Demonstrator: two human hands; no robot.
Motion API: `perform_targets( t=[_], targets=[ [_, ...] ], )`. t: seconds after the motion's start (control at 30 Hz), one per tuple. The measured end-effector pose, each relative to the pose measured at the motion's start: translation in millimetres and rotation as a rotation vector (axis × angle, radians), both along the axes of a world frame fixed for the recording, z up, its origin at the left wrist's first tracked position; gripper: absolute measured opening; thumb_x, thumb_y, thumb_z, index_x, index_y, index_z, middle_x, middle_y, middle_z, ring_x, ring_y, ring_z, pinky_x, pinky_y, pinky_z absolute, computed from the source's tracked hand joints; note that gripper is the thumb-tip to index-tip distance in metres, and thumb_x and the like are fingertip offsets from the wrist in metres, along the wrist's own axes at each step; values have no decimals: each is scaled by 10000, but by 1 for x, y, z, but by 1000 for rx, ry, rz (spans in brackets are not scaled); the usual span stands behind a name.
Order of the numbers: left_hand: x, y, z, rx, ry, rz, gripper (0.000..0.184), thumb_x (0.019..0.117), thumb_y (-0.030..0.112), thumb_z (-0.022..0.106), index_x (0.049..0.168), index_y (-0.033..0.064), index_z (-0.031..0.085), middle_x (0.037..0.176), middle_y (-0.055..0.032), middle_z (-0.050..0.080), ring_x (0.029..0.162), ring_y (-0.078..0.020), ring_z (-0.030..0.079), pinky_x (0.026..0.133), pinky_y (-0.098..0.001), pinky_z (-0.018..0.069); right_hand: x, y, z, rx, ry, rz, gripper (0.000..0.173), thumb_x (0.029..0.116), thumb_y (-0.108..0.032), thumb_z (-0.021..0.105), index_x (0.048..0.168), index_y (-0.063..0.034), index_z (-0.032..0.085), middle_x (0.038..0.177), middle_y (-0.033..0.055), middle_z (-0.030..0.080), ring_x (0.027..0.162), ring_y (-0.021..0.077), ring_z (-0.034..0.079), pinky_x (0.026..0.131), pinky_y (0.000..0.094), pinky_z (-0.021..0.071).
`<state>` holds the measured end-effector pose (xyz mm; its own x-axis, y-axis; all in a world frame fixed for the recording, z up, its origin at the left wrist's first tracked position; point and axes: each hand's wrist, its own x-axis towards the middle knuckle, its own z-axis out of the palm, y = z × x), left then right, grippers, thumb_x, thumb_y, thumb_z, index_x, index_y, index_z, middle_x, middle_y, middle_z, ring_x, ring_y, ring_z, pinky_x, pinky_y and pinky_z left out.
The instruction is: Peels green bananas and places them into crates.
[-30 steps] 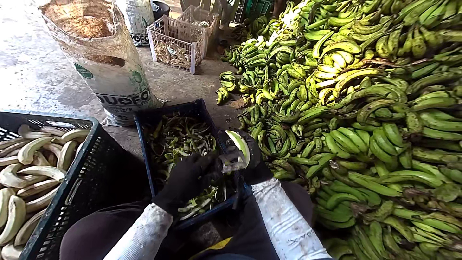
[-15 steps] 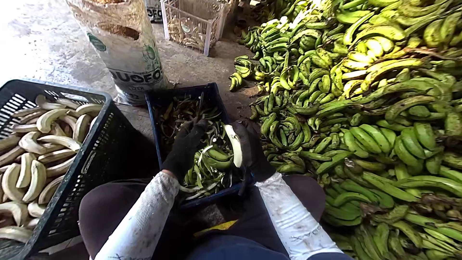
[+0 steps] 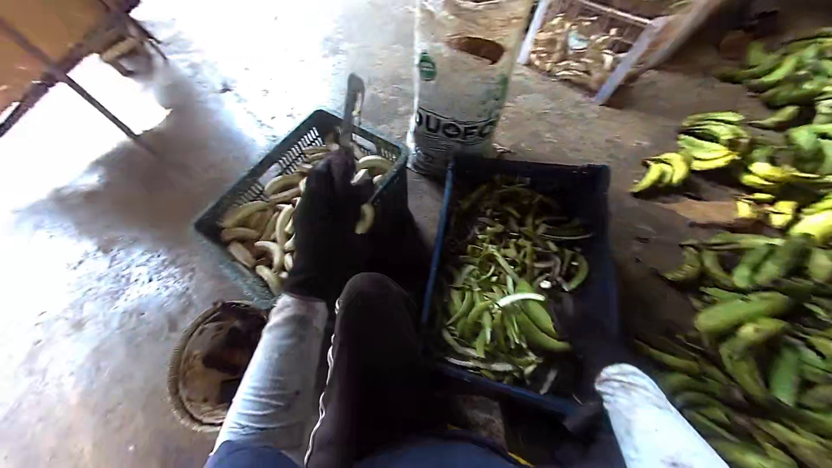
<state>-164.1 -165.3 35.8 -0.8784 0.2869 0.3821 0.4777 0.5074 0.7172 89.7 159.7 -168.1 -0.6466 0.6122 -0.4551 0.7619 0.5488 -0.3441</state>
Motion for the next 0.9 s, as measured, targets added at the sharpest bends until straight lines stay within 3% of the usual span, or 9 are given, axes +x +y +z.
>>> perform_targets(
  t=[0.1, 0.17, 0.3, 0.37, 0.4, 0.47, 0.67, 0.8, 0.9],
  targets=[
    [-35, -49, 9, -506, 41, 146, 482, 1015, 332, 634, 1386, 29, 575, 1286, -232, 640, 1152, -398, 646, 974, -608, 504, 5, 3, -23, -32, -153, 11, 607, 1046, -413, 508, 1544, -84, 396, 1434, 270, 537, 1307, 473, 529, 1048, 690, 400],
    [-39, -53, 13, -562, 27, 188, 432, 1002, 322, 652, 1334, 48, 620, 1278, -234, 642, 1182, -421, 626, 977, -626, 492, 5, 2, -30, -50, -212, 31, 644, 1042, -432, 513, 1564, -86, 365, 1450, 262, 528, 1332, 460, 510, 1074, 684, 377],
    [-2, -5, -4, -164, 27, -44, 353, 1027, 115, 561, 1355, -10, 597, 1305, -179, 651, 1133, -277, 646, 950, -415, 527, 5, 3, -44, 19, -289, 74, 604, 1053, -432, 490, 1536, -81, 402, 1435, 254, 546, 1326, 446, 526, 1076, 673, 383],
    [31, 45, -18, 140, -234, -198, 378, 1032, 140, 552, 1401, 64, 527, 1117, -142, 686, 912, -233, 681, 727, -400, 588, 6, 2, -48, 71, -301, 78, 574, 1032, -440, 522, 1491, -99, 471, 1385, 243, 589, 1275, 448, 567, 1029, 680, 426],
    [49, 72, -17, 272, -415, -292, 402, 1019, 169, 612, 1413, 137, 536, 1089, -110, 694, 865, -197, 682, 700, -389, 596, 6, -1, -47, 95, -307, 75, 571, 1025, -449, 532, 1483, -110, 487, 1383, 233, 595, 1272, 442, 570, 1027, 674, 432],
    [78, 121, -33, 488, -722, -507, 411, 987, 92, 655, 1390, 83, 572, 1093, -117, 693, 860, -153, 661, 749, -347, 577, 8, -7, -43, 124, -282, 59, 567, 1018, -452, 553, 1458, -98, 516, 1365, 236, 604, 1275, 442, 564, 1040, 661, 421],
    [141, 159, -111, 451, -1225, -581, 345, 1013, 178, 617, 1295, -6, 542, 990, -103, 605, 782, -132, 568, 703, -309, 504, 26, -3, -35, 46, 105, -98, 590, 1055, -391, 501, 1530, -49, 426, 1433, 287, 532, 1327, 460, 513, 1101, 654, 372],
    [159, 169, -122, 476, -1471, -401, 467, 1072, 292, 537, 1455, 38, 451, 1114, -143, 609, 889, -204, 616, 787, -386, 547, 20, -21, 5, -31, 386, -212, 569, 1079, -363, 426, 1528, -15, 405, 1396, 270, 562, 1266, 392, 572, 1075, 569, 432],
    [173, 175, -128, 515, -1512, -345, 465, 1081, 341, 510, 1444, 58, 440, 1010, -102, 597, 777, -171, 597, 685, -338, 531, 9, -39, 31, -115, 517, -323, 660, 1037, -421, 524, 1540, -20, 373, 1363, 238, 590, 1181, 328, 622, 1015, 524, 485]
  ],
)
